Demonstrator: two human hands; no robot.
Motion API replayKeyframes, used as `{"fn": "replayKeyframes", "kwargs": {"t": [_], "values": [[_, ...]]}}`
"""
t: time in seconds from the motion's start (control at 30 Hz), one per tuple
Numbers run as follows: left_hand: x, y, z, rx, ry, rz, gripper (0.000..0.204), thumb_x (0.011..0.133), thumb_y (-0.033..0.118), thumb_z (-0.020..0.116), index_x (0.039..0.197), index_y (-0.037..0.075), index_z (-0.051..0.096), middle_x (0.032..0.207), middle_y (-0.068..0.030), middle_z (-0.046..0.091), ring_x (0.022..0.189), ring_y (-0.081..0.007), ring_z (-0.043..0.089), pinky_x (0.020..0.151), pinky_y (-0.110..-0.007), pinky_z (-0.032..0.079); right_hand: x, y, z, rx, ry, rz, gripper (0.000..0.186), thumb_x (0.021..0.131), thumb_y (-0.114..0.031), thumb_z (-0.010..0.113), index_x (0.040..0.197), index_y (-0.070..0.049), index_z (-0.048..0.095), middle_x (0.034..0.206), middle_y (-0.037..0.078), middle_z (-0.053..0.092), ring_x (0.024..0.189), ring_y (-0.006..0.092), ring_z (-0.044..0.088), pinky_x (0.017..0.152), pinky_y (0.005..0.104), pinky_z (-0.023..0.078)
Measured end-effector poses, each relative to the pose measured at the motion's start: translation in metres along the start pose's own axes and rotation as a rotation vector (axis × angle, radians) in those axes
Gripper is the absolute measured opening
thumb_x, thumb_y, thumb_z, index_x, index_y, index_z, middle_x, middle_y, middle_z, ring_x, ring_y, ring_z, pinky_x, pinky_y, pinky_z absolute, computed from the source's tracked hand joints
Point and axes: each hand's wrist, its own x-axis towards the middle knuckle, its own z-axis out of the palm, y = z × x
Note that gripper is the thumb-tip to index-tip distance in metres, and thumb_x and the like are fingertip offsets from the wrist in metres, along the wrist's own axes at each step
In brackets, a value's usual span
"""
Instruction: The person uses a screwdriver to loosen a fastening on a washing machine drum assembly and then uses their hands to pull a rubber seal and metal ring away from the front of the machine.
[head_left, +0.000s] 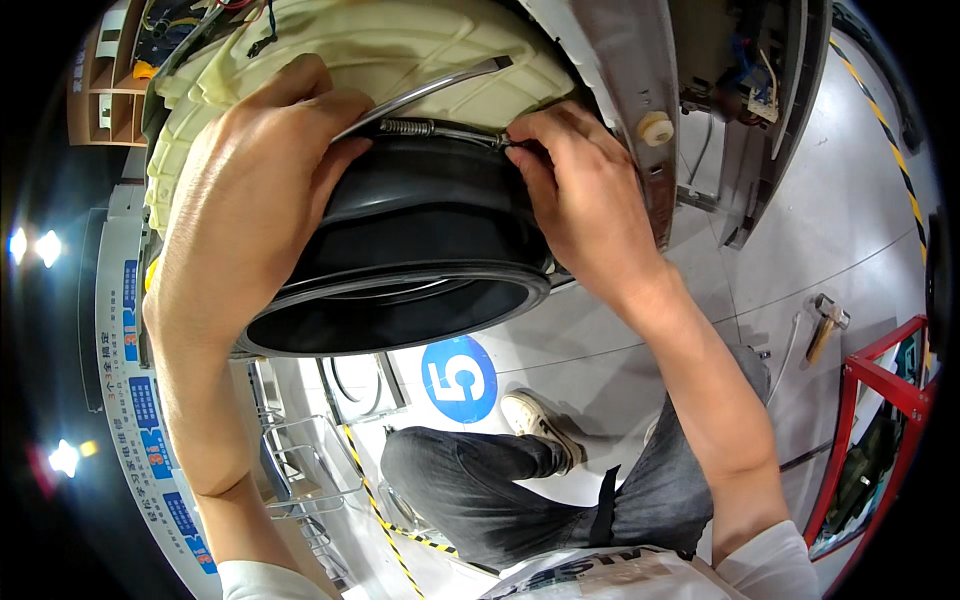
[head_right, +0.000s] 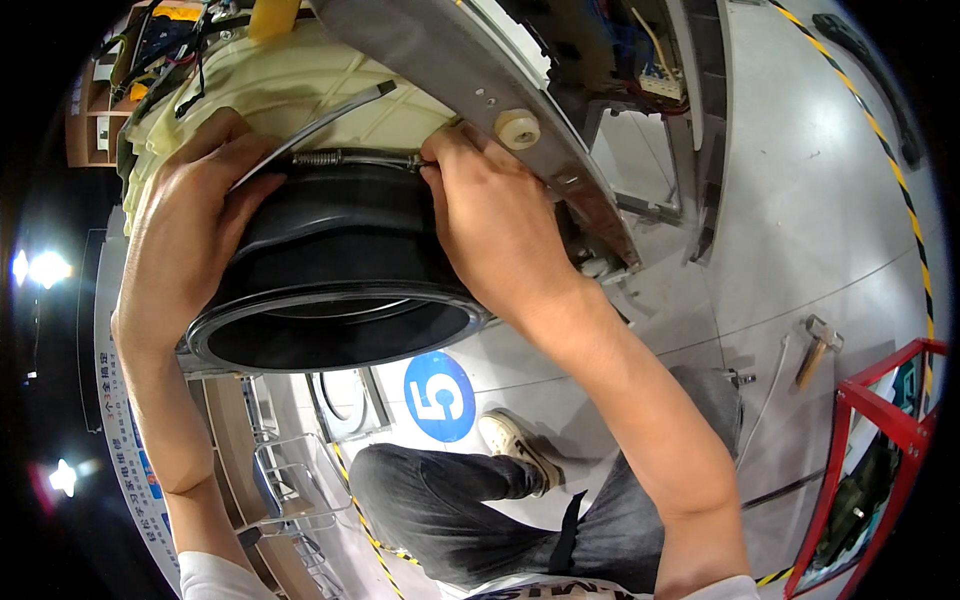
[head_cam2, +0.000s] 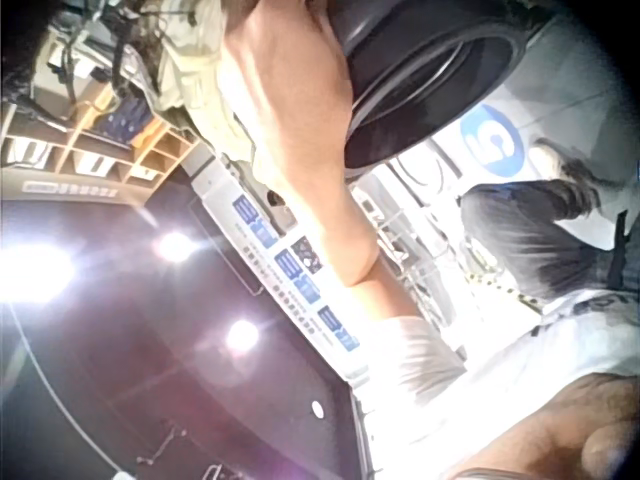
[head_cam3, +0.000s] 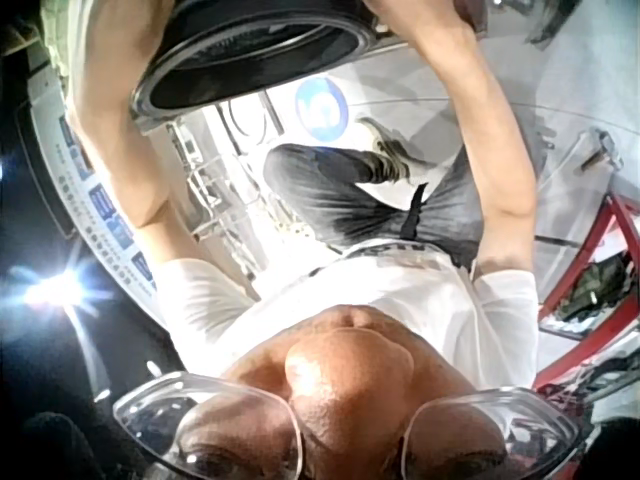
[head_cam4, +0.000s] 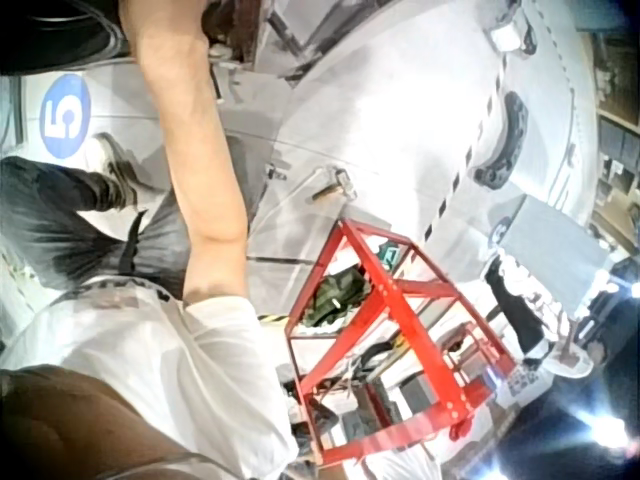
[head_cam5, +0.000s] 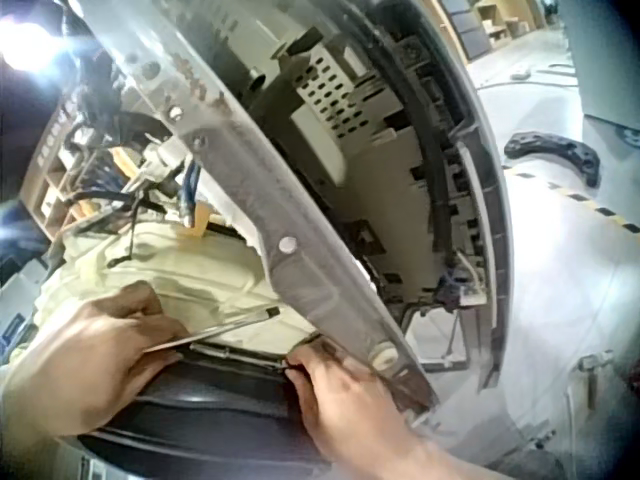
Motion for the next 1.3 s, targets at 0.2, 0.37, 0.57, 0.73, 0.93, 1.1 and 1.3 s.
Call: {"fn": "replayKeyframes", "kwargs": {"t": [0.2,0.37,0.57,0.73,0.93,1.1,1.3], "values": [[-0.012,0.009,-0.005,0.112,0.086,-0.063,0.019,0.093,0.014,0.068,0.107,0.000,0.070,0.097,-0.0163,0.061,0.080,-0.0378,0.063,0.072,-0.044,0.049,0.003,-0.003,0.000,-0.036,0.021,-0.032,0.011,0.089,0.000,0.068,0.099,0.000,0.063,0.097,0.015,0.062,0.088,0.0382,0.062,0.077,0.0432,0.049],[-0.033,0.002,-0.027,0.319,0.105,-0.136,0.021,0.095,0.018,0.068,0.106,0.000,0.070,0.094,-0.0156,0.063,0.071,-0.0362,0.063,0.065,-0.041,0.050,0.004,-0.003,0.000,-0.031,0.004,-0.023,0.011,0.089,0.003,0.066,0.099,0.001,0.063,0.096,0.015,0.063,0.084,0.0365,0.062,0.075,0.0412,0.049],[-0.044,-0.024,-0.038,0.340,0.060,-0.004,0.022,0.084,0.010,0.076,0.104,0.001,0.073,0.080,-0.0128,0.057,0.066,-0.0292,0.060,0.061,-0.039,0.047,0.009,-0.005,-0.004,0.042,-0.068,0.036,0.011,0.091,-0.005,0.066,0.100,-0.001,0.063,0.101,0.016,0.063,0.090,0.0373,0.062,0.077,0.0451,0.049],[-0.047,-0.031,-0.036,0.441,0.052,0.018,0.028,0.079,0.011,0.079,0.105,0.002,0.074,0.077,-0.0102,0.050,0.063,-0.0261,0.055,0.061,-0.039,0.045,0.009,-0.002,0.000,0.013,-0.015,-0.056,0.010,0.091,-0.005,0.067,0.100,-0.001,0.063,0.095,0.015,0.063,0.084,0.0361,0.062,0.074,0.0439,0.049],[-0.045,-0.032,-0.036,0.435,0.067,0.066,0.029,0.077,0.010,0.079,0.105,0.004,0.074,0.078,-0.0086,0.049,0.067,-0.0237,0.054,0.063,-0.038,0.044,0.011,-0.003,-0.002,0.012,-0.005,-0.048,0.012,0.089,-0.002,0.070,0.099,-0.002,0.063,0.093,0.013,0.063,0.079,0.0338,0.063,0.070,0.0413,0.049],[-0.046,-0.040,-0.033,0.431,0.106,0.096,0.029,0.077,0.011,0.079,0.105,0.004,0.074,0.078,-0.0089,0.048,0.066,-0.0238,0.054,0.063,-0.039,0.044,0.012,-0.004,0.000,0.058,-0.019,-0.020,0.012,0.088,0.000,0.070,0.098,-0.001,0.063,0.093,0.013,0.063,0.077,0.0313,0.064,0.067,0.0394,0.049],[-0.046,-0.038,-0.028,0.449,0.123,0.093,0.029,0.077,0.014,0.080,0.105,0.006,0.075,0.078,-0.0082,0.050,0.067,-0.0237,0.054,0.063,-0.039,0.045,0.012,-0.004,-0.002,0.041,-0.028,-0.019,0.012,0.088,0.001,0.069,0.098,0.000,0.063,0.091,0.012,0.062,0.076,0.0302,0.063,0.067,0.0380,0.049]]}}
